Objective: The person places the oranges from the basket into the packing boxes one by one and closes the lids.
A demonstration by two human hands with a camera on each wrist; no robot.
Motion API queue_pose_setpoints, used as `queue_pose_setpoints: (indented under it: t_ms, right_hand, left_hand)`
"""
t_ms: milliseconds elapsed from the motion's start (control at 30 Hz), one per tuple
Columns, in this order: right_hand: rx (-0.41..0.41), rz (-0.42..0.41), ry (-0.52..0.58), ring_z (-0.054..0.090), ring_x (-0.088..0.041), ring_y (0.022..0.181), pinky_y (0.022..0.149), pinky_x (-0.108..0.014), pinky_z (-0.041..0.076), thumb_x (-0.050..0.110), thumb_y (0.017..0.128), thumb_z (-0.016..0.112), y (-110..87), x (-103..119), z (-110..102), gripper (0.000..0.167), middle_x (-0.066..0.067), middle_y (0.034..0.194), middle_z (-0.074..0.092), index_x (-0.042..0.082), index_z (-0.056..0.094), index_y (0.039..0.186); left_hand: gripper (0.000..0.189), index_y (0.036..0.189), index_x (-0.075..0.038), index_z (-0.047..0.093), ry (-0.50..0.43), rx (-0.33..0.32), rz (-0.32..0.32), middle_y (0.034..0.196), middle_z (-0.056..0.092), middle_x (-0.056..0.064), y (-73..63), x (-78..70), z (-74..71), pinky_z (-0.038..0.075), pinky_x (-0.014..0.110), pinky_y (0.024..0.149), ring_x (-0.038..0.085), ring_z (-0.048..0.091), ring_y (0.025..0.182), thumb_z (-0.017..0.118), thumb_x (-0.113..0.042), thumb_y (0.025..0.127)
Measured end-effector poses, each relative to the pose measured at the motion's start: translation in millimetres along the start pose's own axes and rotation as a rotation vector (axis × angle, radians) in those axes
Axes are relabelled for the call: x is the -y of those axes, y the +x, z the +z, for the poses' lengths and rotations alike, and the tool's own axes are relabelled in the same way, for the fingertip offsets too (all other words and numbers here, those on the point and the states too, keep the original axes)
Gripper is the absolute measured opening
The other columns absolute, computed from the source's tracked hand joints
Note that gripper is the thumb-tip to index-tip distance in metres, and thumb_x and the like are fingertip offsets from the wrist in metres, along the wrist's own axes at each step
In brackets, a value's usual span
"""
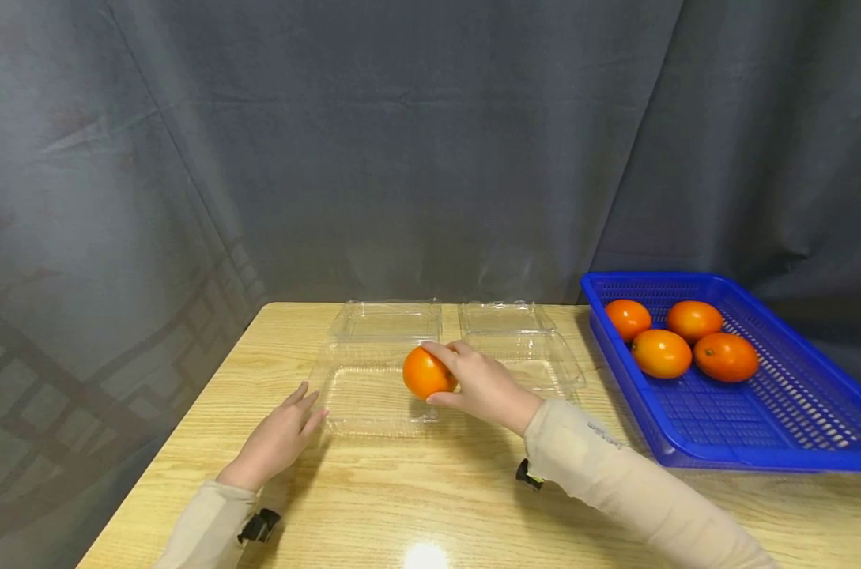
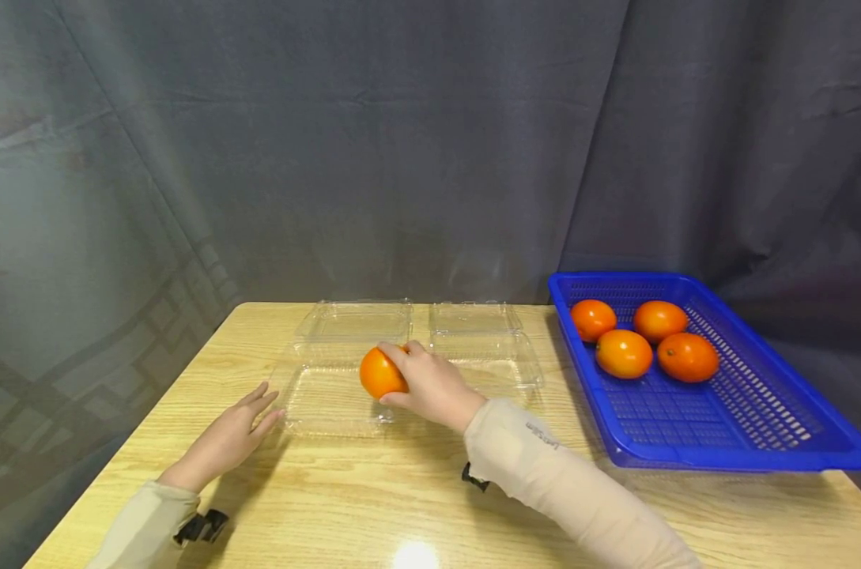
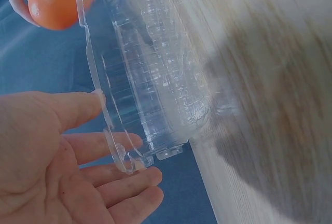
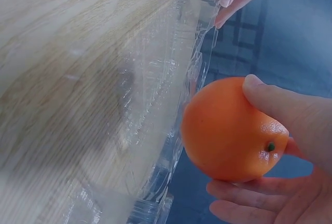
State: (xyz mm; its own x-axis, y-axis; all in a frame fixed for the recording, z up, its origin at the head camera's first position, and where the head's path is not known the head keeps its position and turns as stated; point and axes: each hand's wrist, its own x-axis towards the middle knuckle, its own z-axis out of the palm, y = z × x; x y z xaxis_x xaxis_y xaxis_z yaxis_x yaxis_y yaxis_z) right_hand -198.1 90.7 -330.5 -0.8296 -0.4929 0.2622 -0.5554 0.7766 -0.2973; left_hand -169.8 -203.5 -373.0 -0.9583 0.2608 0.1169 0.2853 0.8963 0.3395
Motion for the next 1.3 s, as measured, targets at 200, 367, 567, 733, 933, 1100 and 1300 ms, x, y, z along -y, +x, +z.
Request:
queue_pose_setpoints:
  t_ms: [200, 367, 567, 733, 933, 1100, 1300]
  right_hand:
    - [-0.003, -0.009, -0.003, 0.066, -0.029, 0.093, 0.078, -0.041, 0.057, 0.036, 0.075, 0.076, 1.5, 1.3, 2.8, 0.071, -0.017, 0.113, 0.060, 0.016, 0.046, 0.137]
    - [0.002, -0.010, -0.005, 0.066, -0.030, 0.093, 0.077, -0.042, 0.056, 0.037, 0.076, 0.076, 3.1, 3.3, 4.5, 0.071, -0.017, 0.116, 0.059, 0.017, 0.045, 0.137]
    - [0.011, -0.018, -0.008, 0.065, -0.031, 0.095, 0.079, -0.044, 0.056, 0.037, 0.077, 0.075, 4.6, 6.0, 6.5, 0.072, -0.018, 0.119, 0.059, 0.016, 0.044, 0.138]
    - [0.013, -0.027, -0.031, 0.065, -0.032, 0.094, 0.075, -0.044, 0.056, 0.038, 0.076, 0.075, 6.1, 7.8, 9.8, 0.072, -0.016, 0.119, 0.059, 0.016, 0.045, 0.137]
    - [0.012, -0.047, -0.032, 0.065, -0.030, 0.093, 0.076, -0.043, 0.056, 0.038, 0.076, 0.075, 7.8, 9.6, 13.9, 0.071, -0.015, 0.114, 0.060, 0.015, 0.046, 0.137]
    - [0.031, -0.060, -0.033, 0.064, -0.029, 0.096, 0.083, -0.046, 0.053, 0.039, 0.076, 0.075, 9.6, 10.4, 19.0, 0.072, -0.014, 0.112, 0.060, 0.014, 0.045, 0.137]
    - [0.058, -0.052, -0.049, 0.063, -0.029, 0.098, 0.081, -0.046, 0.053, 0.039, 0.076, 0.075, 10.7, 11.7, 24.9, 0.074, -0.014, 0.112, 0.060, 0.015, 0.044, 0.138]
  left_hand:
    - [0.047, 0.130, 0.013, 0.046, -0.003, 0.009, -0.003, 0.140, 0.034, 0.037, -0.3, -0.2, -0.2, 0.043, 0.056, 0.097, 0.050, 0.044, 0.123, 0.045, -0.022, 0.099]
    - [0.047, 0.130, 0.013, 0.046, 0.000, 0.008, -0.001, 0.140, 0.034, 0.037, -0.7, -0.9, -0.9, 0.044, 0.056, 0.097, 0.050, 0.045, 0.122, 0.045, -0.022, 0.099]
    - [0.047, 0.130, 0.014, 0.046, 0.000, 0.003, 0.001, 0.140, 0.034, 0.037, -0.8, -0.9, -0.7, 0.043, 0.056, 0.097, 0.050, 0.044, 0.123, 0.044, -0.022, 0.099]
    - [0.047, 0.130, 0.014, 0.046, -0.002, 0.003, 0.000, 0.140, 0.034, 0.037, -1.1, -0.9, -0.6, 0.043, 0.056, 0.097, 0.050, 0.044, 0.123, 0.045, -0.022, 0.099]
    - [0.047, 0.129, 0.014, 0.046, 0.000, -0.005, 0.005, 0.140, 0.034, 0.037, -1.1, -1.1, -0.8, 0.043, 0.056, 0.097, 0.050, 0.045, 0.122, 0.045, -0.022, 0.099]
    - [0.047, 0.129, 0.014, 0.046, -0.002, -0.003, -0.001, 0.140, 0.034, 0.037, -0.9, -1.2, -0.5, 0.043, 0.056, 0.097, 0.050, 0.044, 0.122, 0.044, -0.022, 0.099]
    - [0.047, 0.129, 0.014, 0.046, -0.001, -0.006, -0.001, 0.140, 0.034, 0.037, -0.8, -1.4, -0.5, 0.043, 0.056, 0.097, 0.050, 0.044, 0.123, 0.044, -0.022, 0.099]
